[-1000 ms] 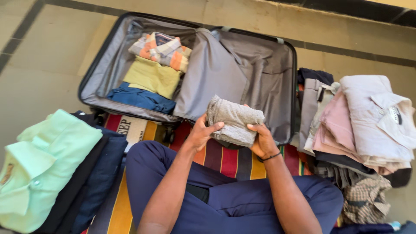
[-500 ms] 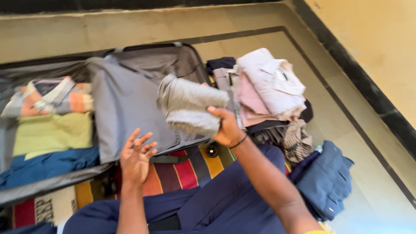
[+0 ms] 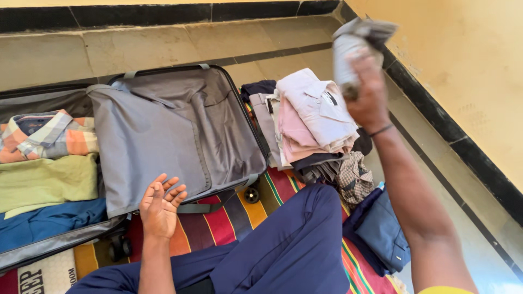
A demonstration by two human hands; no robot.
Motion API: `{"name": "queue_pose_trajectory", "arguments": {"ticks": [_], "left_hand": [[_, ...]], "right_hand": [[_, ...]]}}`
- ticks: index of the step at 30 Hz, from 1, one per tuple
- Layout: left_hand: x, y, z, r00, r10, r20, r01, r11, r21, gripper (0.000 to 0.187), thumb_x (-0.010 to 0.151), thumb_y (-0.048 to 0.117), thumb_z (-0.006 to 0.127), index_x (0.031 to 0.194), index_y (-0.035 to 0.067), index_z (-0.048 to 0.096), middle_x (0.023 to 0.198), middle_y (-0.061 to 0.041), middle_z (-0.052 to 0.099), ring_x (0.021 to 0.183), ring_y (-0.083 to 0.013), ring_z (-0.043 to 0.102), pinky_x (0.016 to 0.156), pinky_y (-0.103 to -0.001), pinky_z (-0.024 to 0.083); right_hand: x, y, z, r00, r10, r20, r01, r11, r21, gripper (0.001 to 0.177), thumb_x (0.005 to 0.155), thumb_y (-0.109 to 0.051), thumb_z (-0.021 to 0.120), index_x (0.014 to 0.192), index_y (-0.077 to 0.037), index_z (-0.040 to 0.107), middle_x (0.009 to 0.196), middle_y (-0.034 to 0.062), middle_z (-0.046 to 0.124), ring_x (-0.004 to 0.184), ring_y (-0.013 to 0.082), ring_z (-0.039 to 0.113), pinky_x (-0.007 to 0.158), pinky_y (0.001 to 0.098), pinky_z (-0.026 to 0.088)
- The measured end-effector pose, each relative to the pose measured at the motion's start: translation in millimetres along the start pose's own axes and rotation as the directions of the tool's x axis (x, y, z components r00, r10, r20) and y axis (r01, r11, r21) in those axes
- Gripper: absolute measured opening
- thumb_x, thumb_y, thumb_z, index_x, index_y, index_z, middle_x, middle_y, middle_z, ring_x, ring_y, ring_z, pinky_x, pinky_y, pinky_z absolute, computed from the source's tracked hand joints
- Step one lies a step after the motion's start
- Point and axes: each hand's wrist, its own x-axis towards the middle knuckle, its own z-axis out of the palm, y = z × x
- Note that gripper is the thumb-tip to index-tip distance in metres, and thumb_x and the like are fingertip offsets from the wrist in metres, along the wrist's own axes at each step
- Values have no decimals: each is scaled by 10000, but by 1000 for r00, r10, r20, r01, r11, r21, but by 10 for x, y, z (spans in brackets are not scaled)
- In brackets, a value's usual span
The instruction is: The person sits on a mat and unpacks a suitcase, removing folded clothes one by one. They take out various shirts, pants, and other garments, placing them into a pile on the floor beside the suitcase until the suitcase is empty.
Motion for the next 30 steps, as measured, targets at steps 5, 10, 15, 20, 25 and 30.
{"name": "queue_pose_trajectory", "arguments": {"ticks": [5,10,15,20,25,30], "left_hand": [[-22,-12,9,1000,13,-8,-13,1000,27,472,1030,294,621,1348,-42,525,1185,-204,648,987,-320,693,850,-437,601],[-58,16,-21,1000,8,-16,-8,1000,-2,467,1023,291,622,1342,-35,524,1189,-207,641,994,-320,693,866,-445,599],[-16,29,44,1000,13,-2,-13,1000,-4,473,1026,292,621,1348,-41,523,1202,-206,637,1008,-322,693,879,-454,597],[49,161,-3,996,76,43,-75,996,-43,490,1013,288,621,1362,-42,522,1211,-209,660,1017,-333,707,898,-466,598],[283,706,-281,965,210,-155,-229,966,-118,413,1048,301,578,1304,-22,553,1164,-170,667,973,-286,724,866,-442,611],[590,1200,-934,863,343,-371,-408,906,-111,427,1046,333,561,1331,16,540,1229,-155,644,1086,-302,666,925,-463,549]], "right_hand": [[-307,-7,545,906,59,418,-54,998,-25,804,891,-525,683,1572,-205,402,1646,215,309,1512,487,206,1207,605,208],[-273,-112,506,901,135,412,-130,991,-40,850,855,-651,644,1571,-261,402,1672,151,326,1540,451,226,1192,682,183],[-185,-100,400,892,115,437,-84,992,-91,917,847,-731,604,1590,-242,384,1641,199,314,1513,482,201,1145,738,142],[-89,-190,219,933,-36,358,51,998,-31,917,908,-725,546,1573,-103,436,1587,265,401,1461,471,357,1193,649,279],[55,-871,144,949,-216,230,234,971,-55,782,1007,-598,613,1495,4,507,1602,266,455,1488,465,399,1210,570,330],[380,-2014,459,904,-409,123,368,892,264,683,964,-431,693,1466,9,548,1534,268,529,1451,455,497,1213,532,404]]}}
